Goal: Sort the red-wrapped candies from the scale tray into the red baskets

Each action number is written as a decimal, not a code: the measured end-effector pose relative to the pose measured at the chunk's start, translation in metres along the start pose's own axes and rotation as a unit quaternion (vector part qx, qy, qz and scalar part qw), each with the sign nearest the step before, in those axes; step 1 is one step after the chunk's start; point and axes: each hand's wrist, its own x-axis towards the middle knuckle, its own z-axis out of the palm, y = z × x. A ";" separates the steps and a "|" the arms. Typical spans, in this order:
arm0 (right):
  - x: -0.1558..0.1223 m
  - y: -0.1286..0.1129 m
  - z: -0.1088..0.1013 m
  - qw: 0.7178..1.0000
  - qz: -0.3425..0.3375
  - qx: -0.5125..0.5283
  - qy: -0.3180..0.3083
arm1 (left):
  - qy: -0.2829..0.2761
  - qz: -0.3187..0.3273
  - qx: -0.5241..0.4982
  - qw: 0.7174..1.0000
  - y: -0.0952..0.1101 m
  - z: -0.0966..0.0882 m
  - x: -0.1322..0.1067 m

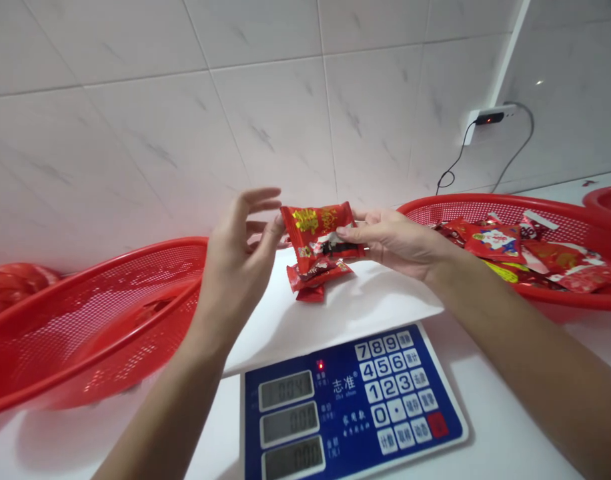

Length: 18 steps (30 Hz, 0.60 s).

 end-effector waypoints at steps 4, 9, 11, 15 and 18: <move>0.001 -0.001 0.001 1.000 -0.023 -0.015 0.007 | -0.090 -0.083 -0.094 0.988 -0.003 0.002 0.001; 0.000 -0.003 0.001 0.994 -0.031 -0.104 0.003 | -0.111 -0.060 -0.085 0.988 0.000 0.002 -0.002; -0.001 -0.003 0.001 0.992 -0.037 -0.118 -0.006 | -0.107 -0.064 -0.102 0.987 0.001 0.001 -0.001; -0.003 -0.004 0.002 0.993 -0.040 -0.111 -0.023 | -0.109 -0.061 -0.133 0.983 0.002 -0.001 0.001; -0.004 -0.005 0.001 0.990 -0.053 -0.123 -0.038 | -0.123 -0.061 -0.146 0.980 0.002 -0.001 0.002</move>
